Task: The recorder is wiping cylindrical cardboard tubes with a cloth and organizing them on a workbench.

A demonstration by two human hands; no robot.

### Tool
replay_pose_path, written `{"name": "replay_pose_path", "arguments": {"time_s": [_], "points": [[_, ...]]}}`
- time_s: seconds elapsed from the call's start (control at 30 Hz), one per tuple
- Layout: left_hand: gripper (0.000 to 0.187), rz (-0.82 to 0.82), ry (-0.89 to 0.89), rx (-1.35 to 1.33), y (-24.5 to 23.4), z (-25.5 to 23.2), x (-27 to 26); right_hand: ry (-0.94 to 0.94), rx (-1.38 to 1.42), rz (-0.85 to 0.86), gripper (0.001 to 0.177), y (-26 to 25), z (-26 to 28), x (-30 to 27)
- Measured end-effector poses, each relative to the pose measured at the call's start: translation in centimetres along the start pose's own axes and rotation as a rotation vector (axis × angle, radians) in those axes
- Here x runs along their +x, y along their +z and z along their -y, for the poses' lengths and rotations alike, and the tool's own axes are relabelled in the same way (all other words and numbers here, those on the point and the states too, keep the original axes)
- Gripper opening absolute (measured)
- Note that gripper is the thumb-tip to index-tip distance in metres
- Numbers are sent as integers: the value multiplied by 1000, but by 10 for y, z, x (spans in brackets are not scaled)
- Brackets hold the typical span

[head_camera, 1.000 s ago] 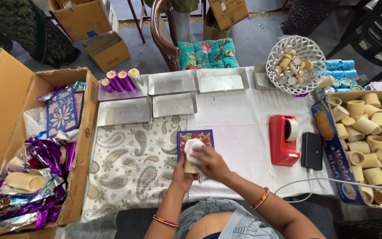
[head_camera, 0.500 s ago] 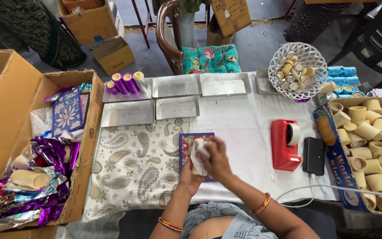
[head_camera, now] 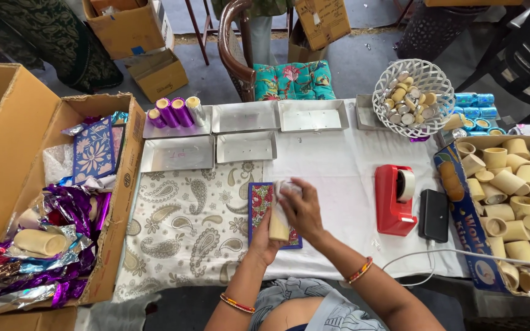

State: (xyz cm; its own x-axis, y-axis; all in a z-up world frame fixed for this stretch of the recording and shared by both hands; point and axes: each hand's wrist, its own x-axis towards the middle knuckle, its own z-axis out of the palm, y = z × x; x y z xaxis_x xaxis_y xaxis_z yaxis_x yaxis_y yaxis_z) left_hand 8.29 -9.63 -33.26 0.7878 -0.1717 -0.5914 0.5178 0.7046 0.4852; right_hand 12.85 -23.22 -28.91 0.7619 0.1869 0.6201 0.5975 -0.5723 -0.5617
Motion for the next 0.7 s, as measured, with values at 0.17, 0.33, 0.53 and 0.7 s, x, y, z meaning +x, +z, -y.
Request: {"name": "replay_pose_path", "arguments": {"time_s": [0.17,0.33,0.53,0.7], "points": [[59,-32,-5,-104,-33,4,31,-259,5,148,29,1,18,-36],[52,44,7,3,-9,-7,4,-156,-2,106,29,7,-9,-15],[50,65,72,-126,-9,-5,21,148,47,136,29,-3,-2,16],[64,111,72,-200,-23,-14,26,-159,25,147,33,-3,29,-24]]}}
